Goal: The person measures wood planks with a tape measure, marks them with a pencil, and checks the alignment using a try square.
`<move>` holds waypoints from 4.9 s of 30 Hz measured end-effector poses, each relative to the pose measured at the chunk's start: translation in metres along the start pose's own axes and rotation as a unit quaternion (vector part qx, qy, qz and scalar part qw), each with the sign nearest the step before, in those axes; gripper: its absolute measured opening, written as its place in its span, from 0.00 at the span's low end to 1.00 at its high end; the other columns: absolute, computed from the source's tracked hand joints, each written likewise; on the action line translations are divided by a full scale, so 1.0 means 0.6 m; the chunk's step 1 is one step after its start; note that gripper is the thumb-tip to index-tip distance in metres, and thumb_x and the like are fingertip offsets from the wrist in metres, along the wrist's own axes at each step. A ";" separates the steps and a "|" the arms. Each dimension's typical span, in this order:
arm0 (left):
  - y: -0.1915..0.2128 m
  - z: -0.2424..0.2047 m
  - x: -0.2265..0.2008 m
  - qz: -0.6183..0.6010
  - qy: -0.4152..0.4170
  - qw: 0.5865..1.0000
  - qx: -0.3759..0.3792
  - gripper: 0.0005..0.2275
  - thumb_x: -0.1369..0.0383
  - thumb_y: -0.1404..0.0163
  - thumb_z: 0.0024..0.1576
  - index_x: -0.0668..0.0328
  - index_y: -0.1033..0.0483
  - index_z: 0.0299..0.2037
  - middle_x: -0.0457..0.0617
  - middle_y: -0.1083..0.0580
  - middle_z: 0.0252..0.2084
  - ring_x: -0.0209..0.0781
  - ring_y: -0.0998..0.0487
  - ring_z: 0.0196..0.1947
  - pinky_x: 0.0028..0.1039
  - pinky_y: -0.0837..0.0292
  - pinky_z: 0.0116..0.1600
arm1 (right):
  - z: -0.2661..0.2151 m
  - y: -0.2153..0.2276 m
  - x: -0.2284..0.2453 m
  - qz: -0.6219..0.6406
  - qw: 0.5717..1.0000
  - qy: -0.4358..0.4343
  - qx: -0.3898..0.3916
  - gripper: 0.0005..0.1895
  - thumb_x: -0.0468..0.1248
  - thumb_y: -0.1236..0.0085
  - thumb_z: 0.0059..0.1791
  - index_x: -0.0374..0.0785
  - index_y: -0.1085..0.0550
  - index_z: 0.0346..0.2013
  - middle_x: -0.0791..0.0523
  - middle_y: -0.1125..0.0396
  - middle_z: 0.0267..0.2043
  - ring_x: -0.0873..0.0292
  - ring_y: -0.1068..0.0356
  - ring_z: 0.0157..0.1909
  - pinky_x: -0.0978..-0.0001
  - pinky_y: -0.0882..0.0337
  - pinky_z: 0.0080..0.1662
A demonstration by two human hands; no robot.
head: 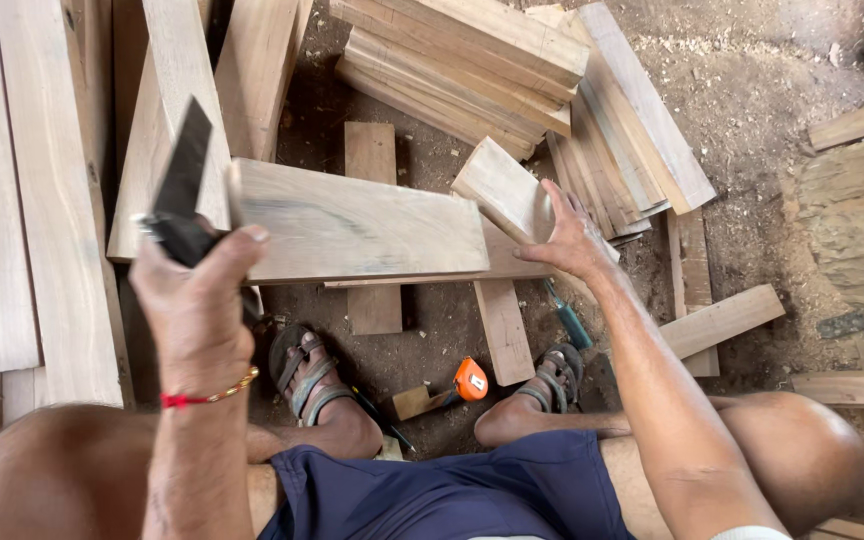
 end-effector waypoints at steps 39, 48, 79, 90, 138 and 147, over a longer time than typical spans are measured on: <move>-0.084 0.035 0.174 -0.086 0.083 0.989 -0.082 0.15 0.63 0.36 0.49 0.54 0.29 0.40 0.43 0.28 0.37 0.39 0.25 0.46 0.45 0.27 0.58 | -0.027 -0.073 0.121 -0.152 0.946 0.278 -0.068 0.56 0.78 0.51 0.41 0.45 0.38 0.72 0.48 0.48 0.77 0.46 0.51 0.78 0.41 0.52 0.72; -0.202 -0.109 0.219 -0.133 0.224 0.942 0.211 0.19 0.62 0.33 0.46 0.60 0.29 0.38 0.47 0.24 0.31 0.39 0.19 0.31 0.28 0.19 0.36 | -0.199 -0.053 0.219 0.206 0.968 0.134 0.057 0.35 0.54 0.32 0.43 0.42 0.27 0.60 0.53 0.26 0.50 0.57 0.24 0.51 0.64 0.22 0.53; -0.159 0.004 0.123 -0.007 -0.036 0.988 0.148 0.17 0.58 0.55 0.69 0.64 0.20 0.48 0.48 0.22 0.33 0.33 0.22 0.34 0.25 0.23 0.40 | -0.150 -0.052 0.122 0.020 0.955 0.256 -0.147 0.24 0.37 0.24 0.35 0.41 0.20 0.44 0.57 0.29 0.43 0.54 0.30 0.49 0.59 0.30 0.55; -0.173 -0.010 0.132 0.029 -0.026 0.984 0.175 0.13 0.68 0.53 0.67 0.65 0.22 0.57 0.45 0.23 0.43 0.28 0.25 0.43 0.20 0.27 0.47 | -0.143 -0.064 0.114 0.035 0.952 0.266 -0.150 0.25 0.39 0.23 0.35 0.43 0.19 0.46 0.57 0.29 0.43 0.54 0.31 0.49 0.61 0.29 0.54; -0.232 0.005 0.222 0.203 -0.122 0.929 0.284 0.16 0.71 0.48 0.60 0.65 0.24 0.57 0.59 0.22 0.51 0.48 0.18 0.51 0.32 0.24 0.55 | -0.138 -0.060 0.127 0.031 0.955 0.246 -0.163 0.23 0.38 0.23 0.31 0.43 0.17 0.40 0.58 0.27 0.41 0.56 0.29 0.48 0.60 0.29 0.55; -0.261 0.025 0.234 0.326 -0.174 0.869 0.329 0.16 0.70 0.50 0.60 0.61 0.26 0.59 0.60 0.23 0.53 0.57 0.21 0.51 0.39 0.25 0.55 | -0.136 -0.057 0.126 0.075 0.959 0.228 -0.153 0.23 0.35 0.24 0.29 0.41 0.18 0.38 0.58 0.27 0.39 0.55 0.29 0.45 0.62 0.27 0.52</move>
Point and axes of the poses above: each hand's wrist, its own z-axis towards the middle knuckle, its own y-axis out of the back of the hand, x = y × z, the point moved 4 cm from there along z, towards the middle knuckle
